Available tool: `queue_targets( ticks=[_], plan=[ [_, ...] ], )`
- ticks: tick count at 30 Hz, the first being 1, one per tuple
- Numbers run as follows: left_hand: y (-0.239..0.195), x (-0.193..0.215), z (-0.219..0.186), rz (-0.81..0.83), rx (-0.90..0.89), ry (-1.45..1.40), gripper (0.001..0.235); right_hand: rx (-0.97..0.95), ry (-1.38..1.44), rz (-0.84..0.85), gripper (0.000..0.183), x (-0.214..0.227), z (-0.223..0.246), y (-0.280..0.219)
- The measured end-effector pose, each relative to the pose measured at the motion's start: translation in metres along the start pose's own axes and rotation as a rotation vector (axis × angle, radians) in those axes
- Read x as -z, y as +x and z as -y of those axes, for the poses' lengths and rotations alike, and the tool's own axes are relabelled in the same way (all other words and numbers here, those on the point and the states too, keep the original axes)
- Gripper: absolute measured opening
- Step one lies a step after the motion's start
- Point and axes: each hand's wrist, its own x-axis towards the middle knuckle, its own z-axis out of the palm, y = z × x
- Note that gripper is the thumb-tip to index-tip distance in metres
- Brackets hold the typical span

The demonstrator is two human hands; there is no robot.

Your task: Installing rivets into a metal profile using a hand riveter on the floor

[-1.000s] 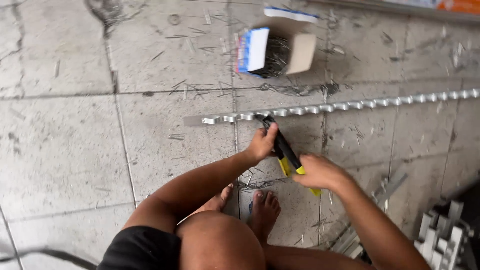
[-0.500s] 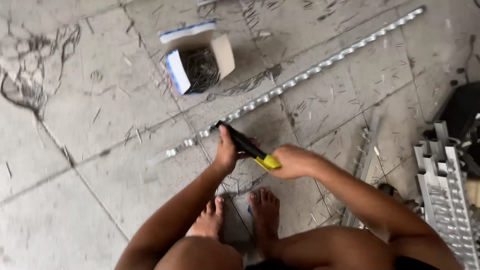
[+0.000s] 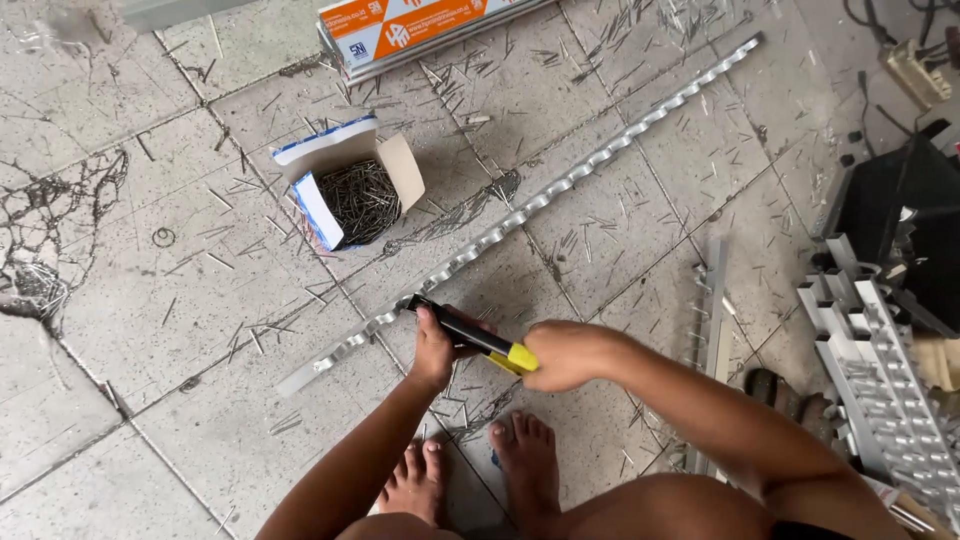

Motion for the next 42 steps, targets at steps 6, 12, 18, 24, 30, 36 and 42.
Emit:
queue_targets(
  ticks=[6, 12, 18, 24, 30, 36, 42],
  plan=[
    [-0.005, -0.004, -0.014, 0.015, 0.021, -0.125, 0.084, 0.05, 0.236, -0.276, 0.075, -0.064, -0.022, 0.061],
    [0.004, -0.001, -0.008, 0.049, 0.016, -0.084, 0.09, -0.069, 0.114, -0.349, 0.045, -0.098, -0.038, 0.115],
    [0.012, 0.001, 0.007, 0.013, 0.013, -0.07, 0.086, -0.061, 0.141, 0.033, 0.033, 0.007, 0.0, 0.006],
    [0.013, -0.004, 0.001, -0.015, 0.031, -0.183, 0.083, -0.01, 0.325, -0.271, 0.066, -0.07, -0.025, 0.073],
    [0.005, -0.012, -0.006, -0.075, 0.077, -0.089, 0.097, -0.14, 0.358, -0.394, 0.049, -0.086, -0.021, 0.103],
    [0.023, 0.023, 0.011, 0.306, -0.098, -0.083, 0.102, -0.094, -0.193, -0.05, 0.024, -0.024, 0.008, 0.035],
    [0.012, 0.016, 0.002, 0.301, -0.095, -0.085, 0.111, 0.024, 0.129, -0.118, 0.05, -0.06, -0.03, 0.056]
  ],
)
